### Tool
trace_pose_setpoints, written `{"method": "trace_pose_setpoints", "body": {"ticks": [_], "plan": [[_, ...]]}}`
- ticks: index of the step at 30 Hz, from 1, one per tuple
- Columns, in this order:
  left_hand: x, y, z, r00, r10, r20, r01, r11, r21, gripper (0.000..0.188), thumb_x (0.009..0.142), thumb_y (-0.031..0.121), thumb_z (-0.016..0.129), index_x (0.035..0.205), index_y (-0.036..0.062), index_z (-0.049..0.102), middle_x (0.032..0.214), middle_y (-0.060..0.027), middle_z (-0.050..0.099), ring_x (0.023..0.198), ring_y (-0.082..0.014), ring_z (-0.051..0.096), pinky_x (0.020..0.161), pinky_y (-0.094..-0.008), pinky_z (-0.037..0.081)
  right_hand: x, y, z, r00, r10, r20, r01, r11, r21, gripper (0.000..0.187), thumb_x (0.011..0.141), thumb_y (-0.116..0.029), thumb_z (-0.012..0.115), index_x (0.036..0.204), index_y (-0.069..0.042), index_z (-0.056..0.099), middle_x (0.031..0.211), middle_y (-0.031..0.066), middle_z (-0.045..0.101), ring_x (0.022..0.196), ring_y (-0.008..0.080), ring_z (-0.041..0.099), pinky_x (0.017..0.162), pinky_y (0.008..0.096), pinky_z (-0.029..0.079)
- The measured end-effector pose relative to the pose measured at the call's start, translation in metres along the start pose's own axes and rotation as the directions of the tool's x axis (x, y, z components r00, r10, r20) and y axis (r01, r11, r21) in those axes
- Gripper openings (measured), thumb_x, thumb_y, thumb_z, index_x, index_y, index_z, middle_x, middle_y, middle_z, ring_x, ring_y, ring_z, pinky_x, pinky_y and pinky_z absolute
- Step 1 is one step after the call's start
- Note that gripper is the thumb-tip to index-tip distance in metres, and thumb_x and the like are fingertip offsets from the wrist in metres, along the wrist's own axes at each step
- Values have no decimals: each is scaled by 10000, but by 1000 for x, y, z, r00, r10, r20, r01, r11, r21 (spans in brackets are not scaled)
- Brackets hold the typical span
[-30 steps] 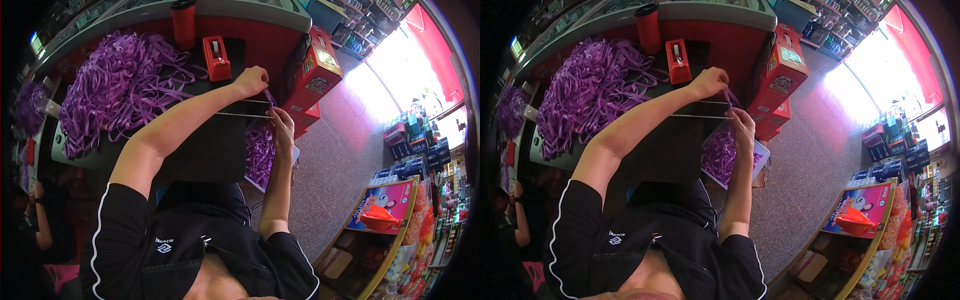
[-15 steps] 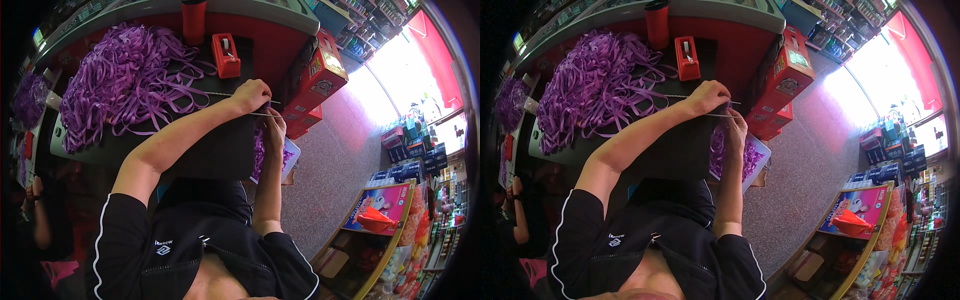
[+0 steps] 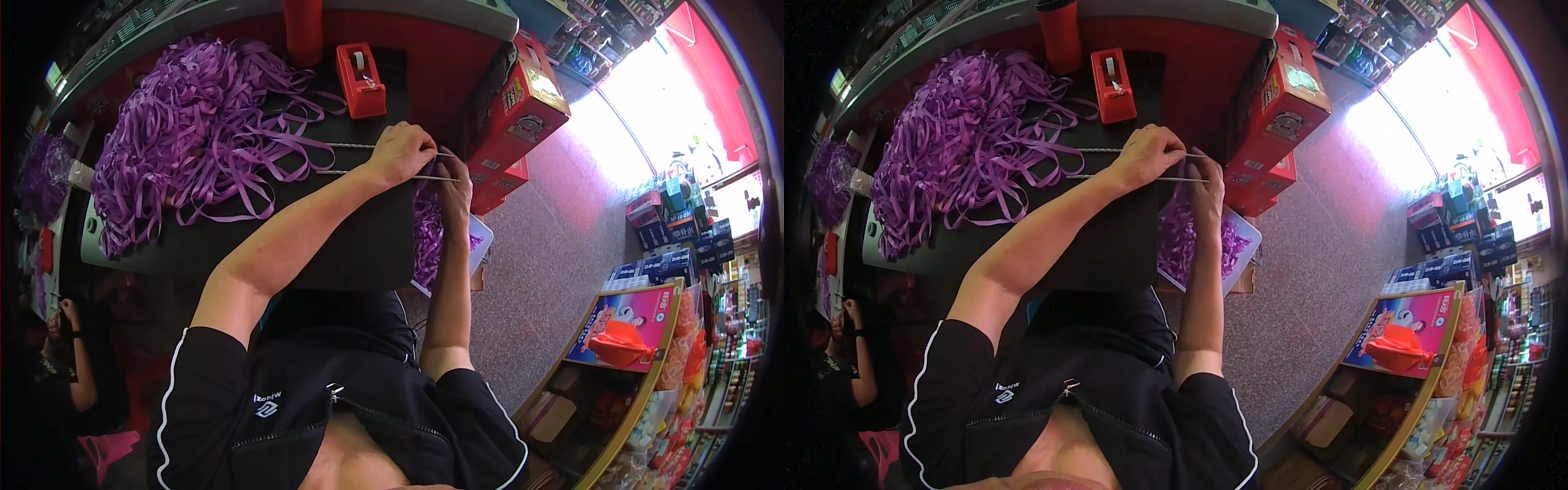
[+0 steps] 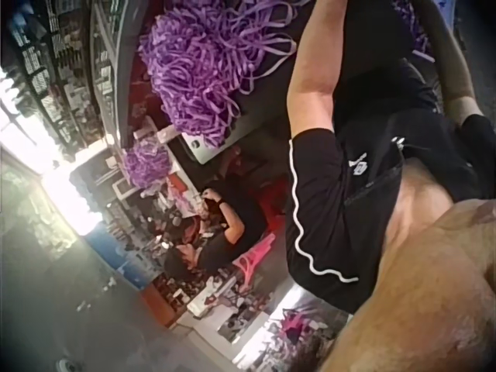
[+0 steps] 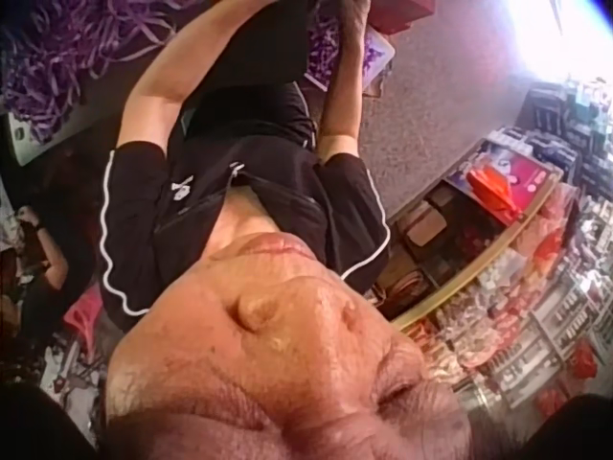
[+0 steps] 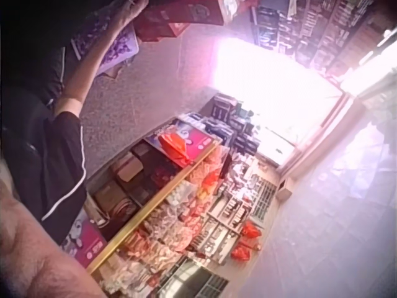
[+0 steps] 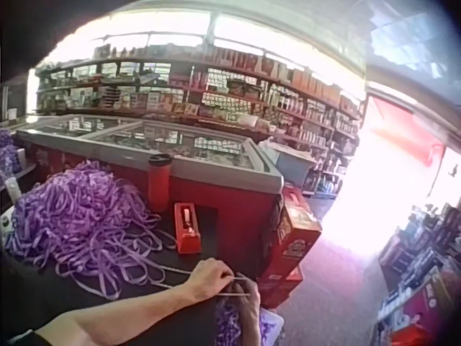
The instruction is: The recorder is measuring and organizing purple ribbons using a metal rod guide fixed to a table.
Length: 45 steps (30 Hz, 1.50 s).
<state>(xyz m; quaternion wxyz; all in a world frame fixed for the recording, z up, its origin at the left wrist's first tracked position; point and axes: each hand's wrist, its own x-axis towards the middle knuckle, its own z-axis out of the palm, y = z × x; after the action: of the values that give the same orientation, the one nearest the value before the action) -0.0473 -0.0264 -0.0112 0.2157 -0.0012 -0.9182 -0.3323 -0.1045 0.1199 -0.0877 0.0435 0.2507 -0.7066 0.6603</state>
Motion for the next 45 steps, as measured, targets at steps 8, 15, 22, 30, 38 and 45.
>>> {"method": "trace_pose_setpoints", "body": {"ticks": [8, 15, 22, 30, 38, 45], "plan": [[-2, -4, 3, 999, 26, -47, -26, 1000, 4, 163, 787, 205, 641, 826, 60, 705, 893, -89, 657, 912, -288, 572, 831, -389, 432, 18, -18, -9, 908, 228, 352, -323, 916, 240, 335, 891, -130, 598, 1192, 15, 578, 1012, 49, 650, 874, 94, 594, 764, 227, 472], [-3, -4, 0, 999, 24, -39, -23, 1000, 17, 161, 785, 202, 636, 833, 66, 706, 885, -91, 652, 914, -285, 573, 828, -390, 431, 15, -20, -6, 892, 243, 381, -313, 940, 133, 255, 890, -163, 605, 1052, 28, 651, 869, 2, 643, 754, 59, 568, 668, 209, 460], [-1, 1, 0, 1000, 22, -14, -22, 1000, 21, 151, 785, 195, 631, 826, 71, 706, 880, -91, 648, 911, -287, 574, 823, -391, 432, 8, 62, -6, 948, 175, 267, -126, 973, -192, 239, 830, -180, 636, 998, -18, 680, 882, 103, 701, 786, 171, 658, 695, 297, 495], [-2, -1, -1, 1000, 18, -1, -18, 999, 36, 160, 795, 197, 632, 843, 60, 699, 877, -87, 647, 911, -283, 573, 818, -385, 437, -42, 142, 0, 941, 319, 115, -235, 857, -459, 290, 811, -289, 639, 968, -52, 699, 858, 126, 691, 804, 195, 660, 736, 324, 486], [-1, 1, 1, 1000, 12, 5, -12, 999, 33, 157, 807, 188, 634, 851, 48, 690, 892, -79, 654, 916, -272, 576, 825, -372, 436, -80, 192, -9, 864, 499, -65, -503, 854, -135, 305, 815, -248, 650, 1013, -20, 695, 890, 88, 704, 805, 150, 637, 743, 280, 479], [-1, -1, 0, 1000, 6, 18, -7, 999, 51, 156, 813, 185, 641, 860, 42, 684, 921, -78, 660, 932, -271, 577, 841, -367, 433, -87, 202, 15, 785, 620, 0, -618, 783, -73, 306, 798, -220, 690, 1018, -8, 692, 916, 62, 697, 814, 132, 625, 747, 259, 476]]}}
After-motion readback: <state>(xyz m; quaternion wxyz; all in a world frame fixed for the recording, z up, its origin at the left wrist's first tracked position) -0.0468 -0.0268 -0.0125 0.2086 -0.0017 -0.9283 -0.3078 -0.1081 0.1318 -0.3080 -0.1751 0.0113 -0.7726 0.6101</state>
